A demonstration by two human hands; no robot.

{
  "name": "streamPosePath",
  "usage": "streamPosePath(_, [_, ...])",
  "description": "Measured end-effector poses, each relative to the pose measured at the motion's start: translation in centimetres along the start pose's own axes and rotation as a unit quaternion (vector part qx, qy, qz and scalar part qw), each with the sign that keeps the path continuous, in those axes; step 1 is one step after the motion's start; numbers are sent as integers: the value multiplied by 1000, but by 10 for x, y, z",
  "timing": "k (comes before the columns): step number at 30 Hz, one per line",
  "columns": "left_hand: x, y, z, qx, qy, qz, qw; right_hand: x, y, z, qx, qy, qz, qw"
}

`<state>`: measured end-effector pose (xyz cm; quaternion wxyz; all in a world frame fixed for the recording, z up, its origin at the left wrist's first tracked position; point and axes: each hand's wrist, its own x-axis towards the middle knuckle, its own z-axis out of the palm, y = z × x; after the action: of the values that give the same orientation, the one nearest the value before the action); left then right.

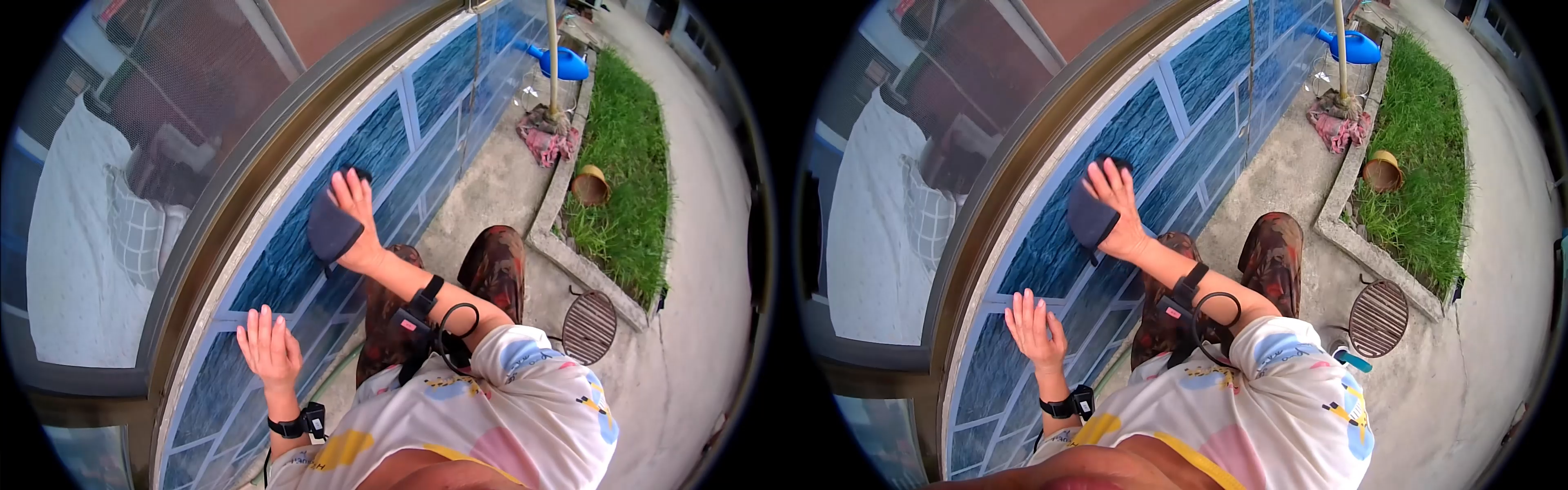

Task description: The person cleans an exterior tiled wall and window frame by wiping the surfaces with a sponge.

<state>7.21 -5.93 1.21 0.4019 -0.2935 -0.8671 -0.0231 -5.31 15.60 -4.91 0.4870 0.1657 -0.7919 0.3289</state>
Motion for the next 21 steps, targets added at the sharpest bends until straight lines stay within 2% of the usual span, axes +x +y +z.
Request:
streamPosePath(2, [-10, 2, -3, -2, -5, -4, 1000, 37, 33, -16, -1, 87, 96, 992])
streamPosePath(4, [-25, 2, -13, -7, -13, -9, 1000, 81, 93, -27, 79, 224, 141, 961])
streamPosePath(5, [-34, 2, -16, -3, -25, -23, 999, 92, 140, -24, 28, 237, 154, 959])
streamPosePath(7, [-37, 2, -22, 5, -24, -54, 998, 100, 226, -38, -242, 110, 156, 951])
streamPosePath(8, [-37, 3, -22, 5, -26, -58, 998, 108, 234, -52, -232, 63, 200, 950])
streamPosePath(10, [-35, 3, -26, -14, -14, -62, 998, 112, 264, -46, -185, 174, 151, 955])
streamPosePath(11, [-31, 5, -25, -23, -6, -59, 998, 114, 257, -42, -116, 207, 147, 960])
streamPosePath(12, [-26, 6, -21, -21, -11, -61, 998, 94, 238, -31, -180, 181, 157, 954])
streamPosePath(13, [-20, 8, -15, -29, 14, -47, 998, 86, 181, -38, -209, 33, 205, 956])
streamPosePath(14, [-13, 11, -9, -38, 37, -30, 998, 77, 137, -22, -49, 125, 214, 968])
streamPosePath(15, [-4, 13, -5, -41, 50, -16, 998, 69, 94, -7, 111, 219, 196, 949])
streamPosePath(16, [7, 17, 0, -42, 44, -13, 998, 55, 47, 4, 230, 258, 201, 917])
streamPosePath(18, [29, 26, 9, -78, 97, 19, 992, 5, -21, 13, 82, 88, 189, 975])
streamPosePath(20, [48, 35, 17, -100, 123, 39, 987, -50, -62, 28, 106, -20, 131, 985])
streamPosePath(21, [53, 37, 21, -96, 132, 47, 986, -61, -57, 29, 103, -30, 62, 992])
